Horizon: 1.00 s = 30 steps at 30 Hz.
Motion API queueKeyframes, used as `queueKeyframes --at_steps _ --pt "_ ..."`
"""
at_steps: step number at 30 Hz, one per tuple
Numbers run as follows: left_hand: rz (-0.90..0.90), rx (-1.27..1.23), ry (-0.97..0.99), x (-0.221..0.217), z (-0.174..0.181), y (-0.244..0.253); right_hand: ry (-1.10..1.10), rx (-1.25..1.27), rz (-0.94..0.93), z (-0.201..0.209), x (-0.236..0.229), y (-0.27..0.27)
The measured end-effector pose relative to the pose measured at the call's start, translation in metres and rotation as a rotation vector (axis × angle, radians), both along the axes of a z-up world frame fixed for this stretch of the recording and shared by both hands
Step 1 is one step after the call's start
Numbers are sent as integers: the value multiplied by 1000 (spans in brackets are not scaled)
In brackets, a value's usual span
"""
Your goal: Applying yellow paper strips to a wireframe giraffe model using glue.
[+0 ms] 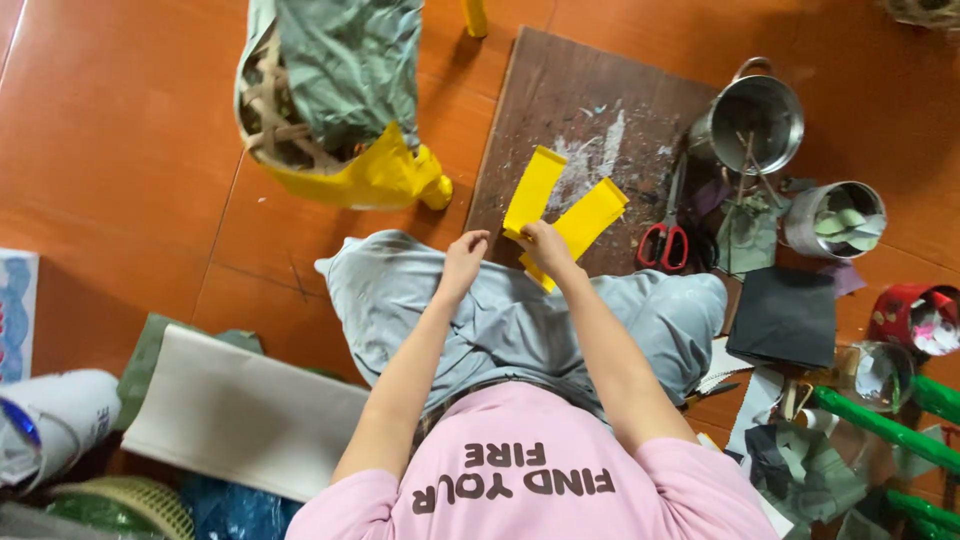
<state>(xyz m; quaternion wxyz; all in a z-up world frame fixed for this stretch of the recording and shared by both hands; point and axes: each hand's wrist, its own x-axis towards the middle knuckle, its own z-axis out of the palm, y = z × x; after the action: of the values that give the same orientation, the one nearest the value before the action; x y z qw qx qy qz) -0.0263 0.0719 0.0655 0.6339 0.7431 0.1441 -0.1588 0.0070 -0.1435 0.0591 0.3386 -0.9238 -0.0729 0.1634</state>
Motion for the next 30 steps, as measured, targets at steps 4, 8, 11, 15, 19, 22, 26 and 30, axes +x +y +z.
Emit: queueKeyframes --at_steps 4,8,11,15,19,22,26,30 --pt "-216 232 -487 32 21 -30 0 120 -151 30 1 -13" --pt "-381 429 -673 62 15 -54 -112 332 91 73 1 -45" --pt "-427 292 -486 73 2 -62 -117 404 -65 73 27 -107" --pt "-203 -200 6 66 -33 -67 -447 -169 -376 158 68 -179" --pt "-236 -216 90 48 -74 -64 -462 -646 -564 115 86 -261" --pt "-91 -323 464 38 -54 -61 -167 -565 -755 102 89 -290" --pt "28 -600 446 18 -55 -50 -143 -536 -789 132 54 -256" --pt "81 -562 561 8 -42 -48 -276 -353 -767 88 14 -233"
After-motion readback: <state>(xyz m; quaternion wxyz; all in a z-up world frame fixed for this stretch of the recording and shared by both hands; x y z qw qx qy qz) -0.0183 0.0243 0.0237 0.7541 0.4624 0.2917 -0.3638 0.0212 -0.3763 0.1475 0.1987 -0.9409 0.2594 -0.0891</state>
